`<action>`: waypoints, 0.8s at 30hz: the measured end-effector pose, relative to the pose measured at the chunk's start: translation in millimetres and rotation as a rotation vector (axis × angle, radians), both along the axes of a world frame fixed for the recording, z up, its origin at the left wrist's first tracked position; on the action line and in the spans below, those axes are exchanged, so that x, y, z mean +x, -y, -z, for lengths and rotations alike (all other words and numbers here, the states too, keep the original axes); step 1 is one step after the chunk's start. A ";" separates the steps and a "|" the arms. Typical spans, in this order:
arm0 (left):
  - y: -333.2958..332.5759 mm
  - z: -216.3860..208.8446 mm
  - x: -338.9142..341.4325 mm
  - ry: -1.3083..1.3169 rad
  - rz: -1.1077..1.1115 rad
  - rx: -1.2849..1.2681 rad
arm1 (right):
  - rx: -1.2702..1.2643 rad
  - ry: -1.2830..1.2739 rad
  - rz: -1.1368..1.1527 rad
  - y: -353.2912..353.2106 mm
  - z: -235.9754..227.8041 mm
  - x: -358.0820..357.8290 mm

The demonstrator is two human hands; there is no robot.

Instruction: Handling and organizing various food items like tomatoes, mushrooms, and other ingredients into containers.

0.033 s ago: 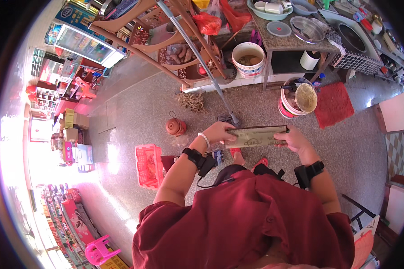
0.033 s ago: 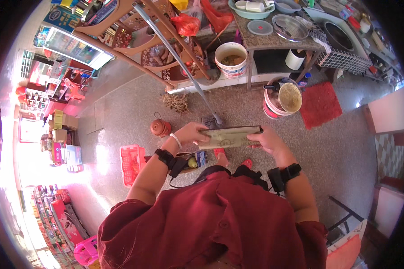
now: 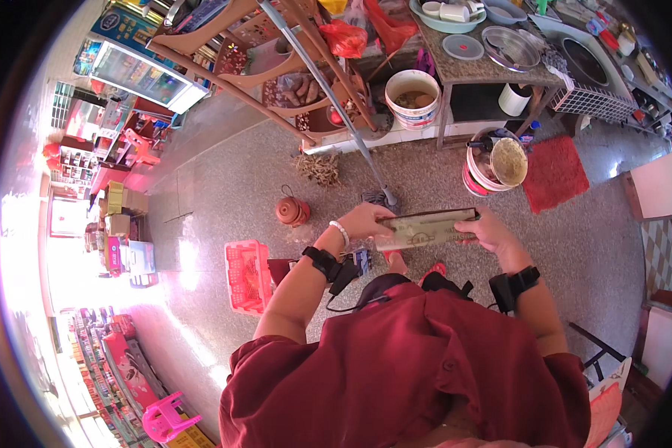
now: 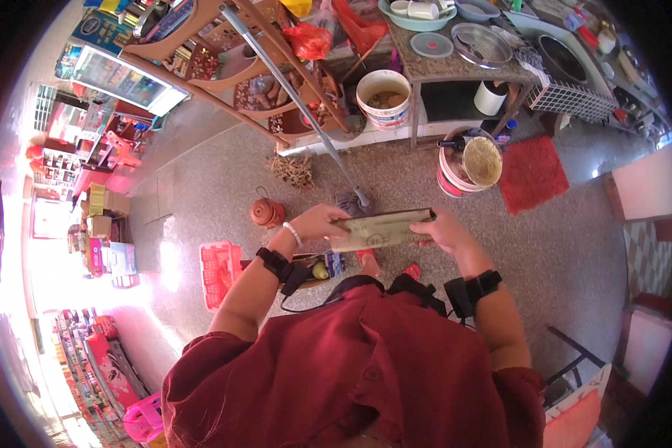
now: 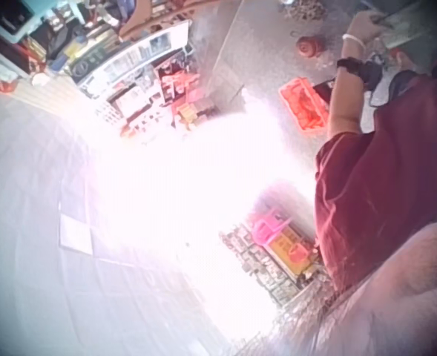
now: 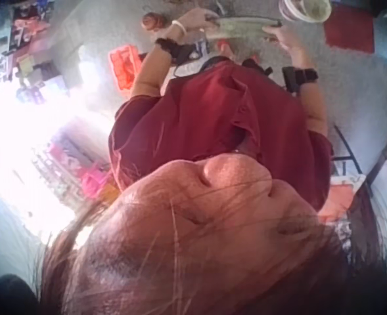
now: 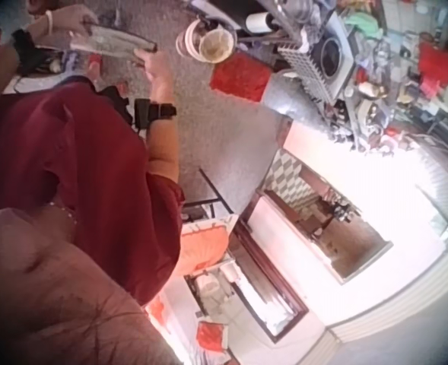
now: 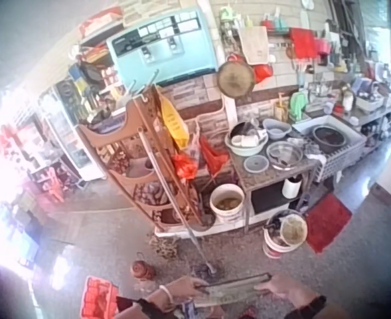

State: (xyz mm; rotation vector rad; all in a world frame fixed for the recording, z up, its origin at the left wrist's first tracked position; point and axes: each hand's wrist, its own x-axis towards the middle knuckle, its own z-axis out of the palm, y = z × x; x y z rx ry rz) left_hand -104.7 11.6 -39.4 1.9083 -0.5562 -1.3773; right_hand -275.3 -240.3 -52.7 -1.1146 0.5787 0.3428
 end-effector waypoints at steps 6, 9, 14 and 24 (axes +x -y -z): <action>37.4 -14.7 -15.7 0.385 0.412 -0.173 | -0.264 0.109 -0.161 -5.7 -19.4 19.4; 46.1 -5.3 -19.4 0.417 0.235 -0.075 | -0.049 0.134 0.125 -4.0 -22.0 25.1; 77.0 29.8 -46.8 -0.283 -0.735 -0.438 | 0.012 0.094 0.102 -24.4 -0.4 28.8; 92.3 29.9 -59.2 -0.378 -0.815 -0.332 | -0.712 0.173 0.158 -26.5 15.9 16.0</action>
